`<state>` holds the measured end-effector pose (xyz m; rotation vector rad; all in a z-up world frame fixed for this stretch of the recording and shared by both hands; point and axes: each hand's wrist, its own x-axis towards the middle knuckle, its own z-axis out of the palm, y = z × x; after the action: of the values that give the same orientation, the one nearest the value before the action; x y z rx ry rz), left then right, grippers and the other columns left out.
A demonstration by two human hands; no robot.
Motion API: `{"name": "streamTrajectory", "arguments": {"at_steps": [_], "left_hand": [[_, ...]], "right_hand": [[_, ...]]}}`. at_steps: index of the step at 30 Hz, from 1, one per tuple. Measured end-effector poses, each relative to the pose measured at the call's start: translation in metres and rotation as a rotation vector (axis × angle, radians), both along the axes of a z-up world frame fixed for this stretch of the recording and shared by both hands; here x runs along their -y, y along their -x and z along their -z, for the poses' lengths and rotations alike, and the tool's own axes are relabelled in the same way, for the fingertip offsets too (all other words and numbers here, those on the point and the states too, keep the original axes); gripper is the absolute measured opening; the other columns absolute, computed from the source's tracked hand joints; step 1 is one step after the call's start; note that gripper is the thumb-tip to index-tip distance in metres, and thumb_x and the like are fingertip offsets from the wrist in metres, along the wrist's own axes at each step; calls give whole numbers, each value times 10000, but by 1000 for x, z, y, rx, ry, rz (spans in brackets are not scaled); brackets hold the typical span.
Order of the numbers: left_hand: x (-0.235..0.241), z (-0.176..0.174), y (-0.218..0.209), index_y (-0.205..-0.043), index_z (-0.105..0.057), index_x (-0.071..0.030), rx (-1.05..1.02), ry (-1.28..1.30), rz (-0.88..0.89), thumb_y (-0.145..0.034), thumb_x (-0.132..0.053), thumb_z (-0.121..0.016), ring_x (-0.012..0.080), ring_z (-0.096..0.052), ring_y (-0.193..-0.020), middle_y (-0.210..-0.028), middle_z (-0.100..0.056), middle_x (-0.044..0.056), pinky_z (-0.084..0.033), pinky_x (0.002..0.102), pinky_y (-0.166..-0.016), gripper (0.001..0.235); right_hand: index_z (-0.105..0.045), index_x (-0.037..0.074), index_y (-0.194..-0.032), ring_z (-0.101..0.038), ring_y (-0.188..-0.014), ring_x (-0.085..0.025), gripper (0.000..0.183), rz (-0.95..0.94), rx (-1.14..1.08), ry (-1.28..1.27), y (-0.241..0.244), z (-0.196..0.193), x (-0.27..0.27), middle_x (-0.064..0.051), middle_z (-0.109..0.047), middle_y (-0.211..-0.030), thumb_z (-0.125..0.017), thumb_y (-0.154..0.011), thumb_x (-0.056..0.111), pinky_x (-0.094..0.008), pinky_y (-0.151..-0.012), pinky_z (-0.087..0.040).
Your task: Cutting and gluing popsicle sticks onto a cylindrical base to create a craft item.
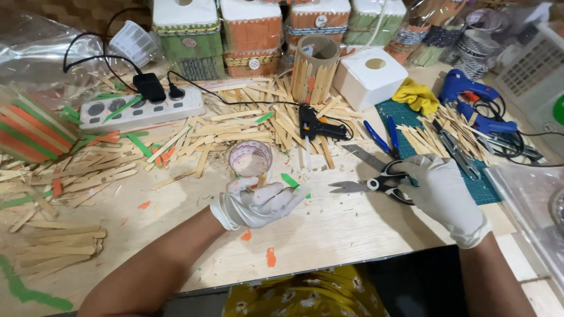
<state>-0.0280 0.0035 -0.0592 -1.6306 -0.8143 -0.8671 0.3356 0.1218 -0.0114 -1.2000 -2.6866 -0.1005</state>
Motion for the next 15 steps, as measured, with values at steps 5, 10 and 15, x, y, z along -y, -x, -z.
{"name": "streamTrajectory", "arguments": {"at_steps": [5,10,15], "left_hand": [[-2,26,-2,-1082,-693,-369,-21,62,177,-1028,-311,-625,80,-640,-1075,-1131,-692,-142,-406,411,-931,104],[-11,64,-9,-1115,-676,-362,-9,24,163,-1026,-250,-613,36,-615,-1040,-1077,-658,-150,-391,369,-914,156],[8,28,8,-1236,-627,-372,-50,162,82,-1061,-294,-556,57,-586,-1134,-1153,-633,-135,-383,392,-980,205]], "right_hand": [[-795,240,-1019,-723,-1036,-280,180,-90,-350,190,47,12,25,-22,-777,-978,-763,-860,318,-413,-862,-532],[-818,99,-958,-736,-945,-324,167,-124,-697,766,113,-2,73,-126,-789,-913,-834,-805,165,-453,-879,-542],[-827,134,-919,-714,-809,-190,174,87,-684,1013,143,-9,79,-56,-733,-813,-893,-772,198,-334,-779,-576]]}}
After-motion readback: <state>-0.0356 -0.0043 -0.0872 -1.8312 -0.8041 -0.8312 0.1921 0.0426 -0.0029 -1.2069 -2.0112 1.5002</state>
